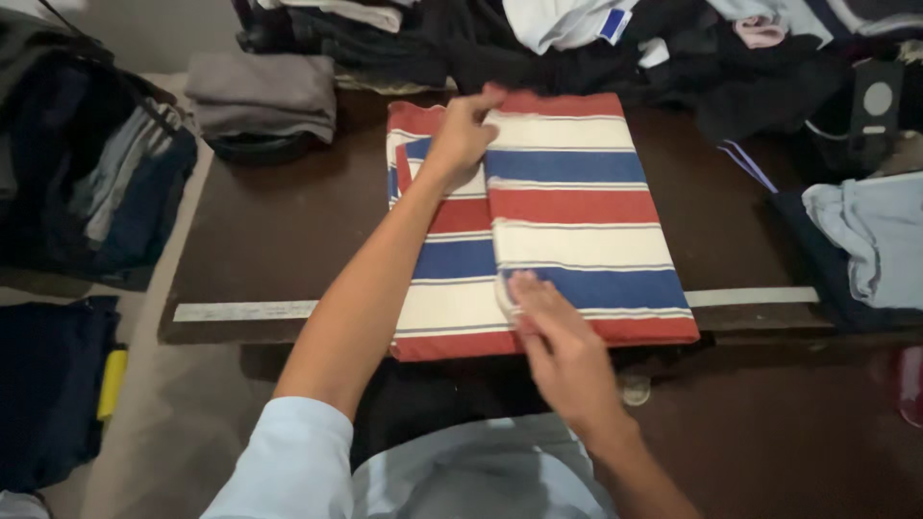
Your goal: The person folds a striped shirt, a dark graphic t-shirt, and a light-colored garment on a wooden table. Each item is smoothed, folded into a compact rectangle, and stacked. The person then rolls the last garment into a tight bundle.
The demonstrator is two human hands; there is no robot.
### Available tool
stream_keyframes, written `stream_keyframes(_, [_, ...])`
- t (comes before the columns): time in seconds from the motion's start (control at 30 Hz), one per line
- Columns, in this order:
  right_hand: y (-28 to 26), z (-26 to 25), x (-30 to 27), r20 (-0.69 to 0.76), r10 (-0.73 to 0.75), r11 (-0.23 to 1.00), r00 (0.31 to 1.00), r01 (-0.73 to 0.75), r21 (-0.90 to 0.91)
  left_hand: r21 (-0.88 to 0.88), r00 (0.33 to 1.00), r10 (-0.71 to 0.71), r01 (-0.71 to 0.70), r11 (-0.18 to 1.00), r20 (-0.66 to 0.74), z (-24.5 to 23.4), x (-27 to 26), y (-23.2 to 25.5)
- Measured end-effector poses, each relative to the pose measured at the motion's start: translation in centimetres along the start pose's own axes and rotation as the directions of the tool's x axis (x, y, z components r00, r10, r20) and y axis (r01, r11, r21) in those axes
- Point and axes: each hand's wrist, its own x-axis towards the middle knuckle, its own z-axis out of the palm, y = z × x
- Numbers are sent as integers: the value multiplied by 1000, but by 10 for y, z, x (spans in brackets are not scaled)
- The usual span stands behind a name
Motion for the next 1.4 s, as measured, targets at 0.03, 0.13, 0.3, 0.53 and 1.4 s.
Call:
stream_keyframes(0.03, [-2, 3, -1, 1, -24, 1000, 1000, 24, -16, 15, 999, -44, 44, 999, -1, 2, -6, 10])
stream_keyframes(0.13, [-4, 6, 0, 4, -75, 996, 997, 75, -45, 92, 991, -131, 133, 987, -30, 3, -15, 40])
stream_keyframes(0.3, [-5, 1, 2, 39, -69, 997, 997, 70, -21, 156, 996, -71, 80, 985, -60, 10, -26, 68])
stream_keyframes(0.53, [-14, -3, 1, -32, -7, 999, 999, 8, 52, 346, 986, -40, 94, 934, -161, -1, -14, 94])
stream_keyframes(1.4, [-36, 21, 15, 87, -54, 996, 995, 48, 78, 109, 944, -317, 326, 939, -87, -64, -13, 87])
